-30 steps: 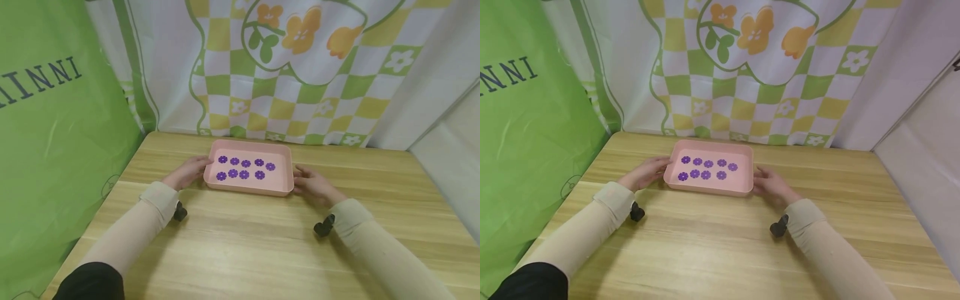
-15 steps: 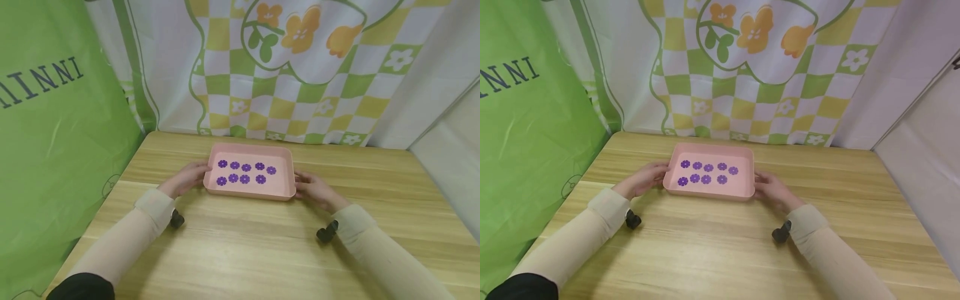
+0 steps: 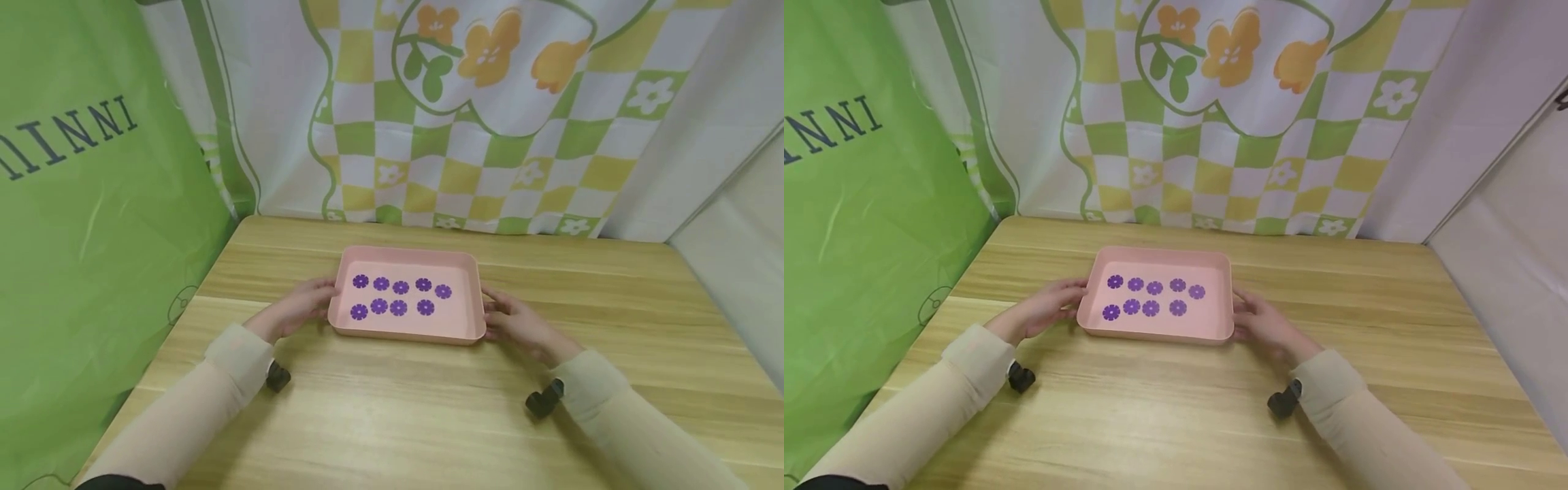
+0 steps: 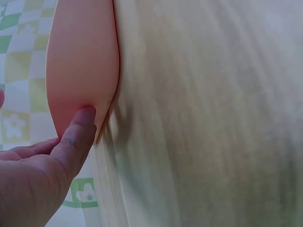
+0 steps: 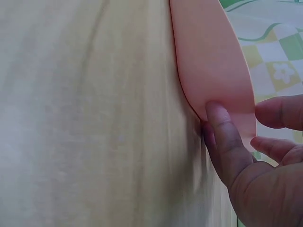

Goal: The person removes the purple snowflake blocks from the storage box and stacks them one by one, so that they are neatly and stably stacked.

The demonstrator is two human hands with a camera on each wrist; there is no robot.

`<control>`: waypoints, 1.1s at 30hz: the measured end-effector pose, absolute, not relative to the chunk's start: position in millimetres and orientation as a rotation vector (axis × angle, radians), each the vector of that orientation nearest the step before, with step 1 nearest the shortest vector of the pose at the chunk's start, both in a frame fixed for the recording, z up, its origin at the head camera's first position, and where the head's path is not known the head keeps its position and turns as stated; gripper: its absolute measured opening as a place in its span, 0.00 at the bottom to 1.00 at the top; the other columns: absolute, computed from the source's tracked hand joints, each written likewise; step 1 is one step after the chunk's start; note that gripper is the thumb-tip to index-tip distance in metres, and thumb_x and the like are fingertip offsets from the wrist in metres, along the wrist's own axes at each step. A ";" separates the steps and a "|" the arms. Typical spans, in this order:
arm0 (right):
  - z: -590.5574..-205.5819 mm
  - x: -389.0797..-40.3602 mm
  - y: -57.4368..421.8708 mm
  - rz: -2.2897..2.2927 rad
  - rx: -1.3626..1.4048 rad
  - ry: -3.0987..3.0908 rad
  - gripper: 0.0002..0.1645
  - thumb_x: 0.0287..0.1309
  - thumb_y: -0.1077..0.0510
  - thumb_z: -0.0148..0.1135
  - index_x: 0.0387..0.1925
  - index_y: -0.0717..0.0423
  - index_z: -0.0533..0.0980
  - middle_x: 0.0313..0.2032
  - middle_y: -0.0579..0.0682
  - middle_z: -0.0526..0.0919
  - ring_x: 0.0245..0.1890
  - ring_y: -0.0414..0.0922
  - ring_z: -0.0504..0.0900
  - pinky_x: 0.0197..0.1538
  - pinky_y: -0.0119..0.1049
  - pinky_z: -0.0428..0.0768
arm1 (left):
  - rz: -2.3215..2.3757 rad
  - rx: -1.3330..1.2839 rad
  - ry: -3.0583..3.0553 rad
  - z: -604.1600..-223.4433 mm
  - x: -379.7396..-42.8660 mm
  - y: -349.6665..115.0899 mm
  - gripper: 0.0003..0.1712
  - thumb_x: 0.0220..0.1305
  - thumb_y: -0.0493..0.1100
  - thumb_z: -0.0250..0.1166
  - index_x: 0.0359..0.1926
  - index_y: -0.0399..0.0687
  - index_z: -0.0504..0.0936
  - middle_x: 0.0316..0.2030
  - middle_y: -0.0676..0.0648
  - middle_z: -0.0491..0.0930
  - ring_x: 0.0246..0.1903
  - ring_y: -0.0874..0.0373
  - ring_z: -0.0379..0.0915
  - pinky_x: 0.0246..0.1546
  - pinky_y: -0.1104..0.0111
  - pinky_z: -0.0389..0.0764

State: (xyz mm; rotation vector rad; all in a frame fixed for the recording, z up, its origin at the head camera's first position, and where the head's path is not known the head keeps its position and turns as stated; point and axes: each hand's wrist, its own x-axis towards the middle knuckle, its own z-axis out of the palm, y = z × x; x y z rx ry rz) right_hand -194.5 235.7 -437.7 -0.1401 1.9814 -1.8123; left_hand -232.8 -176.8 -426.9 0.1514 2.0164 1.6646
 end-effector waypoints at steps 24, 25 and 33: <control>-433.0 -157.2 230.9 -1.778 -0.130 2.036 0.41 0.73 0.73 0.48 0.80 0.69 0.44 0.68 0.78 0.60 0.52 0.49 0.80 0.52 0.40 0.85 | 0.686 0.599 2.790 -432.5 -205.9 -169.8 0.90 0.34 0.75 0.81 0.82 0.35 0.37 0.80 0.31 0.36 0.79 0.37 0.34 0.76 0.45 0.45; -433.2 -157.3 230.8 -1.770 -0.135 2.043 0.41 0.73 0.72 0.48 0.80 0.70 0.44 0.68 0.78 0.60 0.52 0.49 0.80 0.52 0.40 0.85 | 0.610 0.624 2.814 -432.6 -206.7 -169.9 0.91 0.33 0.77 0.80 0.82 0.35 0.36 0.81 0.32 0.36 0.79 0.37 0.33 0.76 0.45 0.45; -431.4 -158.3 231.0 -1.733 -0.149 2.056 0.41 0.74 0.71 0.48 0.80 0.70 0.43 0.67 0.79 0.60 0.53 0.52 0.80 0.52 0.41 0.86 | 0.338 0.700 2.845 -434.9 -212.1 -172.0 0.90 0.37 0.85 0.70 0.81 0.32 0.34 0.80 0.33 0.33 0.80 0.39 0.29 0.76 0.42 0.41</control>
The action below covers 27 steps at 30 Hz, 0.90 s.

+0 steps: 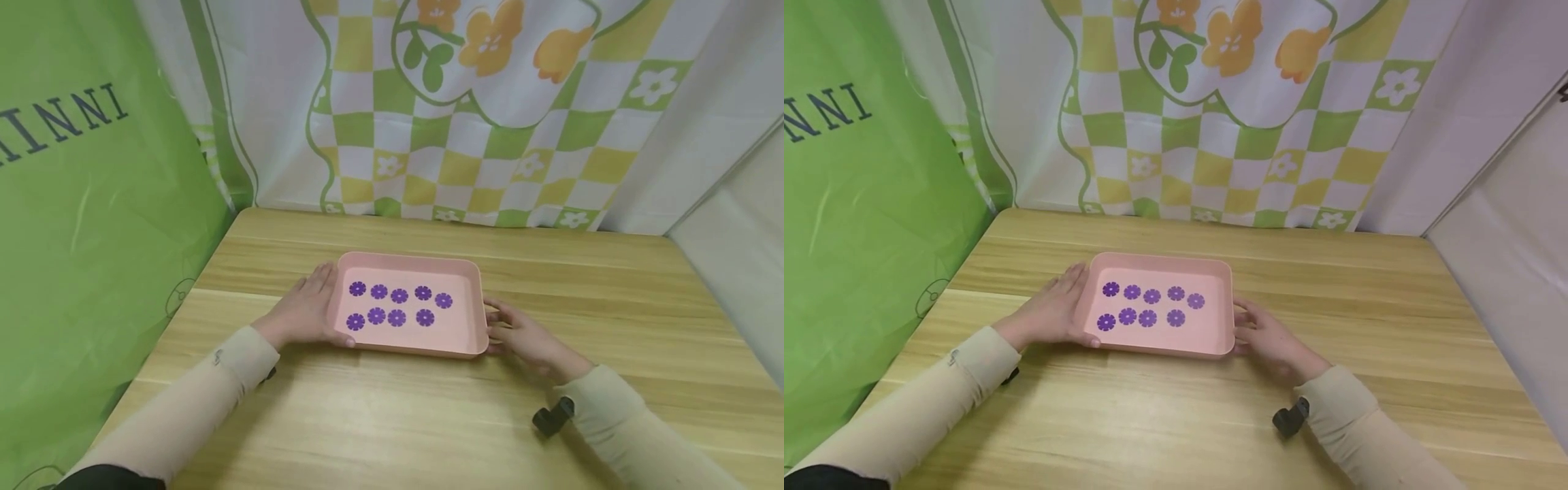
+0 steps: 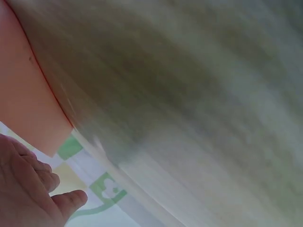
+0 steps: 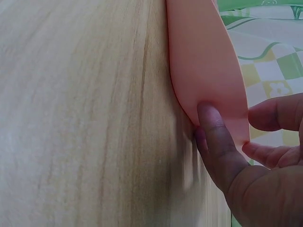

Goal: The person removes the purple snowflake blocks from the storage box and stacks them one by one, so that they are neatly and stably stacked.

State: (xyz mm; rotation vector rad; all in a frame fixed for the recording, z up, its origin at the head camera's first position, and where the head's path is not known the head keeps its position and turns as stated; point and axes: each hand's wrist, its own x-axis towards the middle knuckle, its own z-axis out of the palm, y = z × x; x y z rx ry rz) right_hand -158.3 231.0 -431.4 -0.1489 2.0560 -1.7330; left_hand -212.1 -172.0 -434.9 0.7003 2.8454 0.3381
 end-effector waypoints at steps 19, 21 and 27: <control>-402.9 -182.8 223.6 -1.264 -0.348 2.594 0.40 0.74 0.63 0.55 0.77 0.73 0.51 0.70 0.75 0.64 0.69 0.71 0.66 0.66 0.63 0.72 | 0.297 0.693 2.770 -427.6 -215.7 -168.3 0.88 0.41 0.82 0.72 0.81 0.31 0.35 0.80 0.32 0.34 0.80 0.38 0.31 0.75 0.39 0.43; -397.2 -188.8 217.8 -1.208 -0.357 2.630 0.40 0.74 0.61 0.56 0.78 0.70 0.52 0.71 0.73 0.64 0.70 0.70 0.65 0.68 0.63 0.70 | 0.299 0.689 2.767 -426.5 -215.3 -168.5 0.88 0.41 0.82 0.72 0.81 0.31 0.36 0.80 0.32 0.34 0.80 0.38 0.31 0.75 0.39 0.43; -398.2 -207.4 205.3 -1.138 -0.407 2.649 0.32 0.74 0.62 0.56 0.73 0.72 0.63 0.67 0.71 0.72 0.65 0.66 0.74 0.65 0.58 0.75 | 0.323 0.672 2.753 -426.1 -214.9 -168.9 0.88 0.41 0.81 0.73 0.81 0.32 0.36 0.81 0.33 0.33 0.80 0.39 0.30 0.75 0.40 0.42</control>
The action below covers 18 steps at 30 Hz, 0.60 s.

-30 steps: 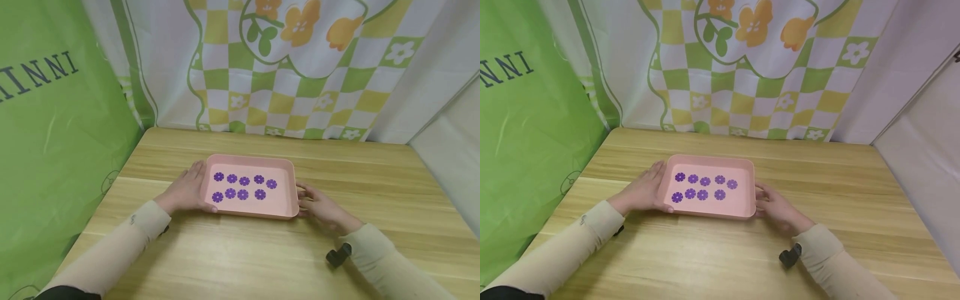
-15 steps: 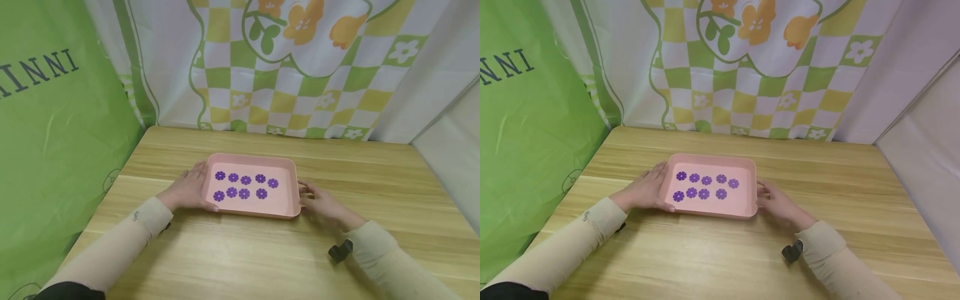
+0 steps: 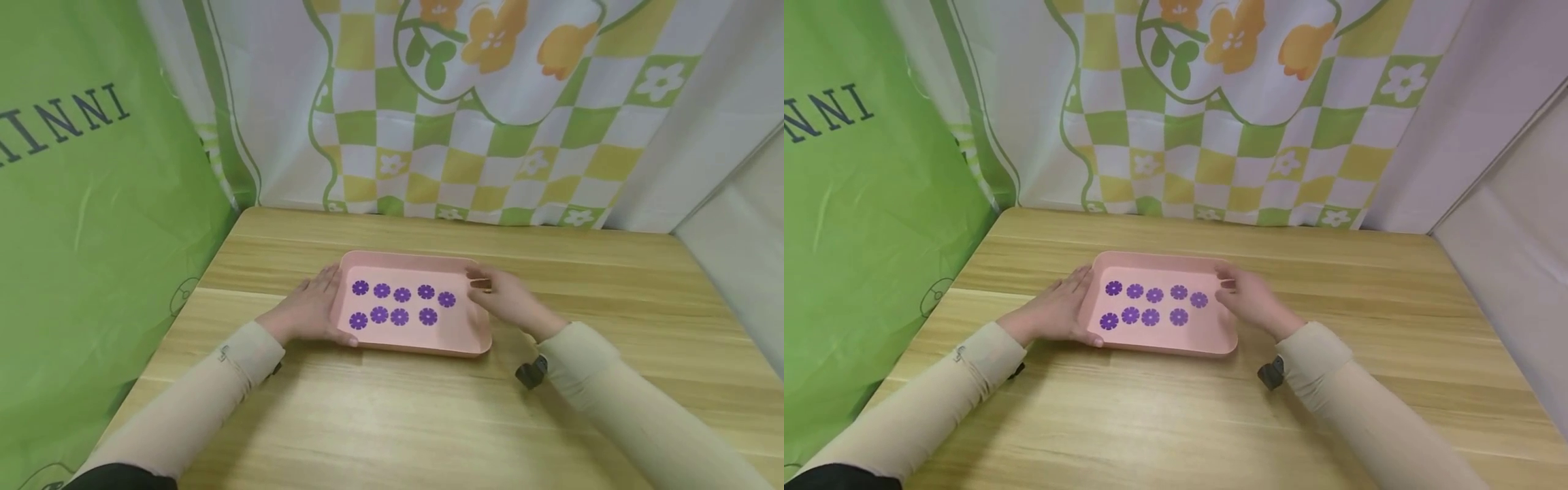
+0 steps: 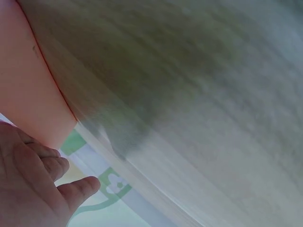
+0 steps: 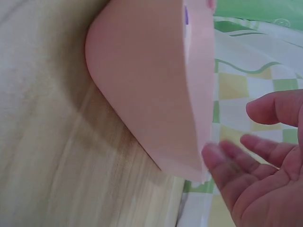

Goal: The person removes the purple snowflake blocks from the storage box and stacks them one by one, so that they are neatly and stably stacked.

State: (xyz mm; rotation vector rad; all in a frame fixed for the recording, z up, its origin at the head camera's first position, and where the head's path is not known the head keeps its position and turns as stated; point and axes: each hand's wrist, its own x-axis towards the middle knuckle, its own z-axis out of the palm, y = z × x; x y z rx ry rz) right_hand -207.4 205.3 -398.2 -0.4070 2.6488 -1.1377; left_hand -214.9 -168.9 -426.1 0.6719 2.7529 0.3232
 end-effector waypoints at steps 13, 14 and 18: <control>-403.8 -236.8 189.6 -0.899 -0.392 2.644 0.20 0.70 0.64 0.60 0.59 0.72 0.76 0.53 0.66 0.83 0.56 0.61 0.81 0.62 0.54 0.79 | 0.309 0.688 2.742 -423.8 -215.3 -171.2 0.86 0.44 0.79 0.73 0.80 0.31 0.35 0.81 0.34 0.32 0.80 0.40 0.30 0.76 0.42 0.43; -404.1 -238.5 187.6 -0.875 -0.398 2.649 0.20 0.70 0.64 0.60 0.59 0.72 0.76 0.53 0.66 0.83 0.56 0.61 0.81 0.62 0.54 0.79 | 0.316 0.690 2.741 -423.4 -215.3 -171.6 0.86 0.44 0.79 0.74 0.80 0.31 0.36 0.81 0.33 0.33 0.80 0.40 0.30 0.76 0.41 0.43; -407.6 -244.1 180.3 -0.783 -0.434 2.667 0.20 0.68 0.64 0.63 0.57 0.72 0.77 0.52 0.66 0.84 0.55 0.61 0.82 0.60 0.54 0.80 | 0.316 0.705 2.744 -426.0 -215.5 -172.0 0.86 0.43 0.80 0.73 0.80 0.30 0.36 0.81 0.33 0.34 0.80 0.39 0.31 0.75 0.41 0.43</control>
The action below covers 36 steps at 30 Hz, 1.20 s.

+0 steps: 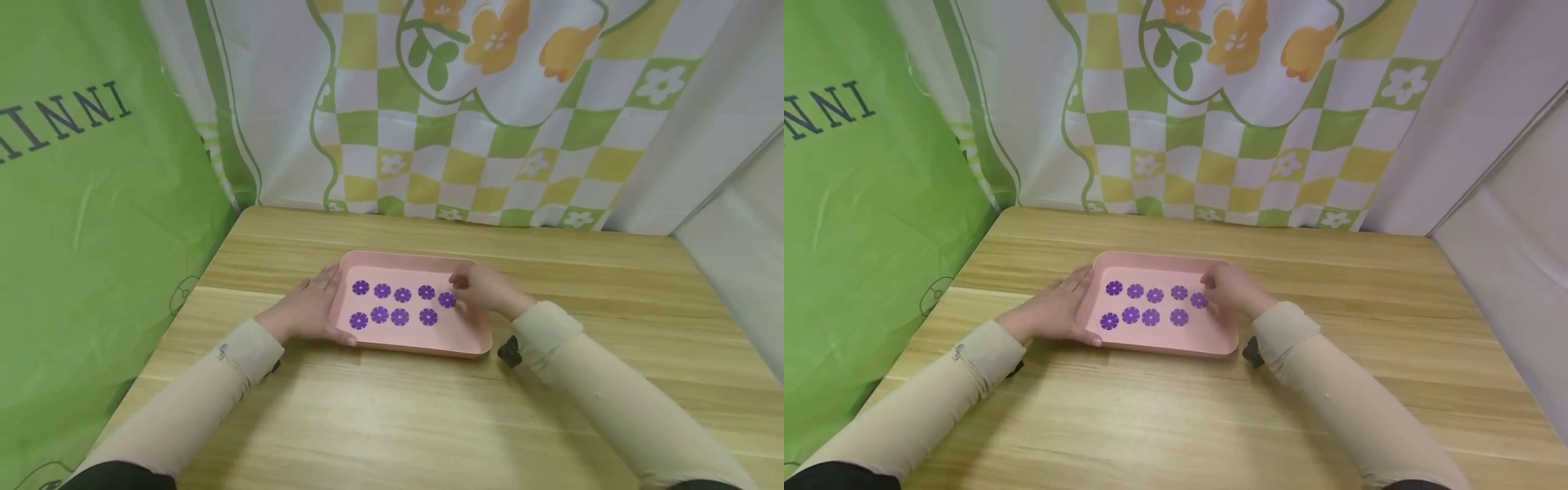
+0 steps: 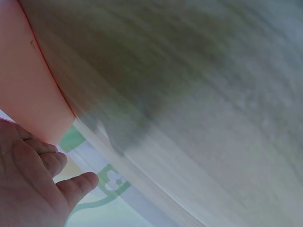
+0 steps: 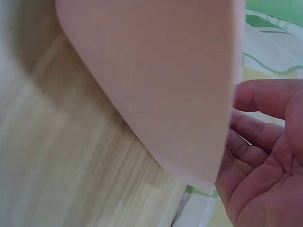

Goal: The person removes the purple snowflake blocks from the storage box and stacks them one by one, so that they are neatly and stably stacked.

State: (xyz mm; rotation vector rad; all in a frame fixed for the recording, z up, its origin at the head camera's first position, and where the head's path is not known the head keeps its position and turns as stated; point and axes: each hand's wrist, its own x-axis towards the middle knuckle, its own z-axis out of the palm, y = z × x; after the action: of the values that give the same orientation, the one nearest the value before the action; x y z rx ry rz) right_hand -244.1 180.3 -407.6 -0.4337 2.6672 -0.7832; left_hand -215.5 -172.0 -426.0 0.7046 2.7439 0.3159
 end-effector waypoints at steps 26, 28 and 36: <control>-415.7 -250.7 163.9 -0.549 -0.576 2.721 0.05 0.55 0.66 0.71 0.35 0.61 0.83 0.30 0.50 0.83 0.33 0.47 0.80 0.42 0.42 0.83 | 0.333 0.674 2.734 -422.2 -214.5 -170.6 0.86 0.43 0.79 0.74 0.80 0.30 0.35 0.80 0.33 0.33 0.80 0.40 0.30 0.76 0.43 0.43; -414.7 -250.0 163.9 -0.570 -0.571 2.723 0.05 0.54 0.66 0.71 0.33 0.60 0.81 0.29 0.50 0.81 0.31 0.47 0.78 0.40 0.41 0.81 | 0.332 0.675 2.735 -422.1 -214.5 -170.4 0.86 0.43 0.79 0.74 0.80 0.30 0.35 0.81 0.33 0.33 0.80 0.40 0.30 0.76 0.43 0.43; -417.7 -248.9 167.4 -0.684 -0.576 2.740 0.03 0.62 0.66 0.67 0.32 0.60 0.80 0.31 0.51 0.83 0.35 0.49 0.81 0.46 0.45 0.83 | 0.328 0.690 2.741 -422.9 -214.2 -170.1 0.87 0.42 0.79 0.74 0.80 0.29 0.36 0.80 0.32 0.35 0.80 0.39 0.32 0.76 0.43 0.45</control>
State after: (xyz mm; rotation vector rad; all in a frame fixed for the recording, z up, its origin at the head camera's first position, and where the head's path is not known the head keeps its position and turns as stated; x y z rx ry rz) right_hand -248.9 167.4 -417.7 -0.5764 2.7403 -0.6836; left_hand -214.2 -170.1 -422.9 0.6896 2.7408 0.3279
